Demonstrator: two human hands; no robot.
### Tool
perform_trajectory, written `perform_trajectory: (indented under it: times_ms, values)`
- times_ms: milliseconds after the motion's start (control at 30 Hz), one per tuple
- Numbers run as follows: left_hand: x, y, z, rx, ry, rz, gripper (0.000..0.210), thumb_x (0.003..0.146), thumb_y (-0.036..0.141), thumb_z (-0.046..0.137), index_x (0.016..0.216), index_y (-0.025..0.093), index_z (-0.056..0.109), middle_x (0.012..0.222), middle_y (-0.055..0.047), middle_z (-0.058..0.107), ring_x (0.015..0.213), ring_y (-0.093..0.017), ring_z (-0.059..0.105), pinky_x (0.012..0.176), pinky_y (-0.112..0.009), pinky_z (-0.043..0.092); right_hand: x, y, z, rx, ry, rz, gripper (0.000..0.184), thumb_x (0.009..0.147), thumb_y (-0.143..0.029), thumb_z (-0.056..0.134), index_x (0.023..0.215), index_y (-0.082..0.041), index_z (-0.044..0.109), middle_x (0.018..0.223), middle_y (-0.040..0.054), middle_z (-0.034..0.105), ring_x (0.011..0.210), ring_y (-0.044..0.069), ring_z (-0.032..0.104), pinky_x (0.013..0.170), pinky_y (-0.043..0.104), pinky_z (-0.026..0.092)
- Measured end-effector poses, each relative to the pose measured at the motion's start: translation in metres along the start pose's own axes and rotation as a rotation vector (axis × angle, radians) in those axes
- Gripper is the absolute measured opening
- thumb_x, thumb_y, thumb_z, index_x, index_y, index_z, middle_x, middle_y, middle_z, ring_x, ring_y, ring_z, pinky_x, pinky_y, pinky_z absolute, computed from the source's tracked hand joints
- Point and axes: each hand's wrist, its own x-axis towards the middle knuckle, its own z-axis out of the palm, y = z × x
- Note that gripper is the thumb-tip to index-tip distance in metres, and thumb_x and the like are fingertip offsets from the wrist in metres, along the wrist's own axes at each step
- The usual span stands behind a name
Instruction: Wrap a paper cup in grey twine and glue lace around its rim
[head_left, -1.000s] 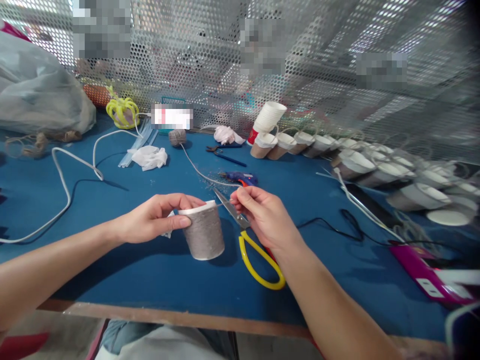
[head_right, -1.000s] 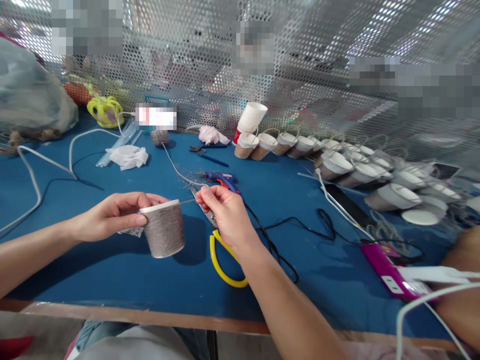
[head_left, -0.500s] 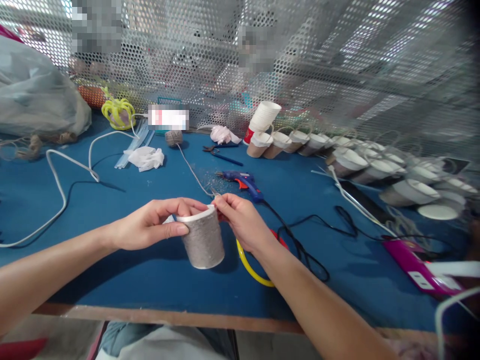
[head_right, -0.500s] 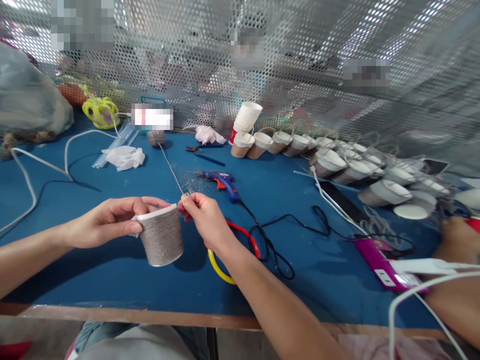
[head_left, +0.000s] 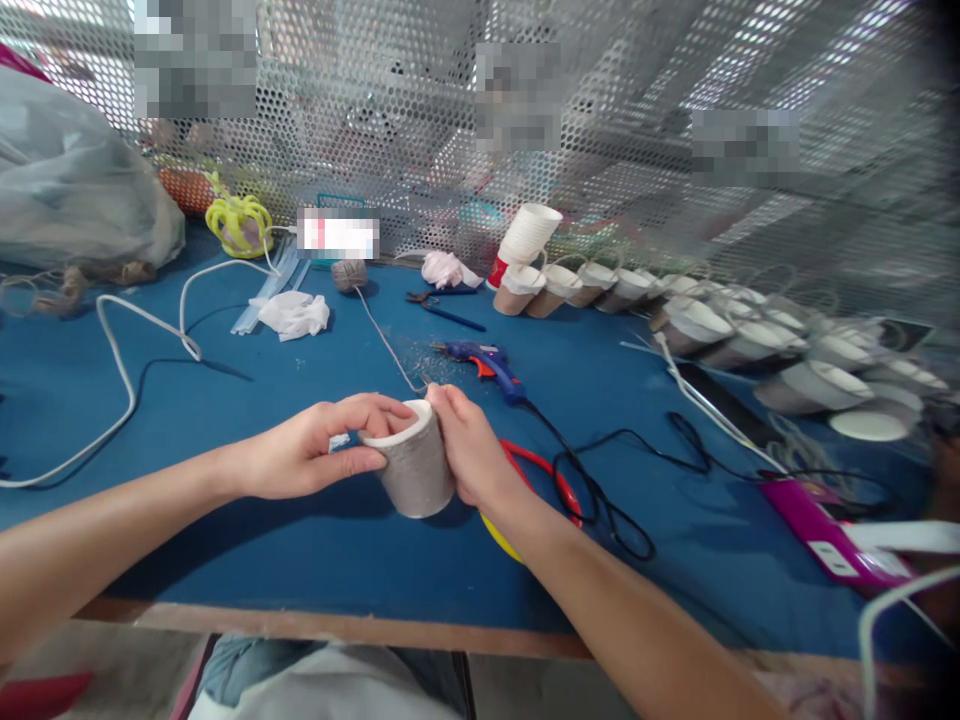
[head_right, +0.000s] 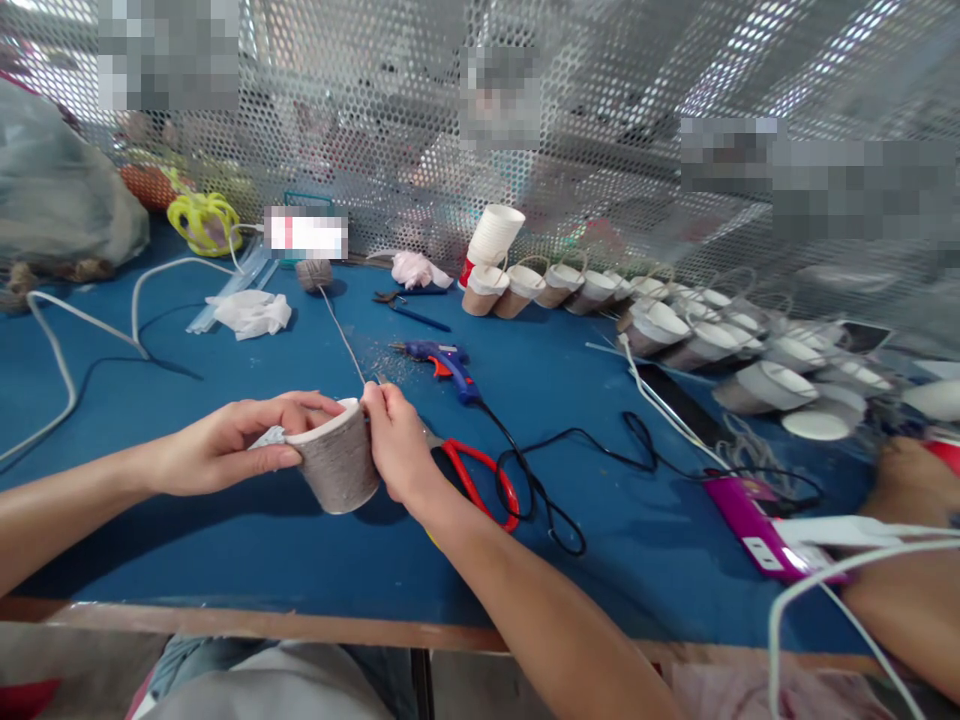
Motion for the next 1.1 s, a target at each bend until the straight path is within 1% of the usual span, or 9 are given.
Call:
perform_trajectory:
  times_ms: [100, 200, 267, 367, 467, 633, 767, 933, 1100]
  values:
    - [0.002, 0.001, 0.002, 0.043, 0.006, -0.036, 0.007, 0.083, 0.021, 0.051, 0.082, 0.015, 0.050, 0.113, -0.013, 0.059, 0.111, -0.021, 0.051, 0.098, -0.035, 0.038, 0.000, -0.001, 0.000, -0.055, 0.025, -0.034, 0.030, 0.083, -0.045, 0.042, 0.065, -0.022, 0.041, 0.060, -0.0053, 0.039, 0.058, 0.012, 0.039, 0.055, 0.026, 0.031]
    - [0.004, 0.002, 0.007, 0.089, 0.013, -0.105, 0.016, 0.078, 0.029, 0.059, 0.078, 0.015, 0.051, 0.090, -0.004, 0.062, 0.092, -0.017, 0.056, 0.105, -0.037, 0.029, -0.001, 0.000, 0.001, -0.109, 0.030, -0.061, 0.029, 0.084, -0.044, 0.041, 0.066, -0.022, 0.043, 0.060, -0.0052, 0.041, 0.057, 0.013, 0.041, 0.055, 0.026, 0.032]
    - [0.006, 0.002, 0.010, 0.106, 0.029, -0.164, 0.020, 0.078, 0.033, 0.058, 0.073, 0.015, 0.052, 0.074, 0.002, 0.057, 0.076, -0.012, 0.054, 0.105, -0.037, 0.027, -0.001, 0.001, 0.002, -0.145, 0.031, -0.078, 0.029, 0.085, -0.043, 0.041, 0.066, -0.022, 0.044, 0.060, -0.0049, 0.043, 0.058, 0.013, 0.042, 0.055, 0.027, 0.032]
    - [0.008, 0.004, 0.013, 0.099, 0.088, -0.279, 0.024, 0.079, 0.037, 0.054, 0.072, 0.014, 0.052, 0.067, 0.004, 0.051, 0.065, -0.010, 0.046, 0.084, -0.029, 0.042, 0.000, 0.002, 0.003, -0.198, 0.038, -0.106, 0.029, 0.086, -0.042, 0.040, 0.065, -0.022, 0.044, 0.060, -0.0042, 0.045, 0.060, 0.014, 0.045, 0.056, 0.027, 0.034]
    - [0.009, 0.008, 0.014, 0.040, 0.111, -0.340, 0.021, 0.079, 0.034, 0.055, 0.081, 0.013, 0.055, 0.071, 0.002, 0.055, 0.064, -0.010, 0.046, 0.063, -0.021, 0.041, 0.001, 0.002, 0.002, -0.248, 0.044, -0.140, 0.029, 0.086, -0.041, 0.040, 0.065, -0.022, 0.044, 0.060, -0.0033, 0.047, 0.061, 0.015, 0.047, 0.058, 0.027, 0.035]
    - [0.009, 0.009, 0.013, 0.037, 0.085, -0.341, 0.011, 0.077, 0.023, 0.054, 0.081, 0.013, 0.056, 0.077, 0.000, 0.061, 0.070, -0.012, 0.053, 0.069, -0.023, 0.043, 0.001, -0.005, -0.003, -0.321, 0.050, -0.207, 0.027, 0.088, -0.040, 0.039, 0.068, -0.023, 0.044, 0.063, -0.0014, 0.054, 0.061, 0.016, 0.051, 0.061, 0.029, 0.037]
    - [0.010, 0.002, 0.011, 0.089, 0.090, -0.322, 0.007, 0.076, 0.020, 0.055, 0.076, 0.014, 0.053, 0.074, 0.001, 0.060, 0.070, -0.011, 0.053, 0.069, -0.022, 0.043, -0.002, -0.007, -0.005, -0.446, 0.091, -0.313, 0.026, 0.090, -0.040, 0.035, 0.073, -0.022, 0.044, 0.069, 0.0024, 0.060, 0.062, 0.016, 0.054, 0.061, 0.029, 0.039]
    - [0.010, -0.009, 0.009, 0.138, 0.073, -0.289, 0.008, 0.075, 0.021, 0.055, 0.073, 0.014, 0.052, 0.070, 0.002, 0.055, 0.067, -0.010, 0.050, 0.065, -0.022, 0.041, -0.002, -0.005, -0.007, -0.493, 0.093, -0.385, 0.025, 0.090, -0.041, 0.036, 0.078, -0.022, 0.046, 0.076, 0.0057, 0.064, 0.068, 0.018, 0.059, 0.064, 0.030, 0.042]
    - [0.010, -0.008, 0.008, 0.106, 0.048, -0.308, 0.015, 0.075, 0.026, 0.059, 0.077, 0.014, 0.051, 0.072, 0.002, 0.056, 0.068, -0.011, 0.051, 0.065, -0.022, 0.041, -0.001, -0.003, -0.008, -0.523, 0.078, -0.373, 0.026, 0.090, -0.043, 0.037, 0.078, -0.022, 0.047, 0.074, 0.0062, 0.065, 0.065, 0.018, 0.060, 0.061, 0.030, 0.043]
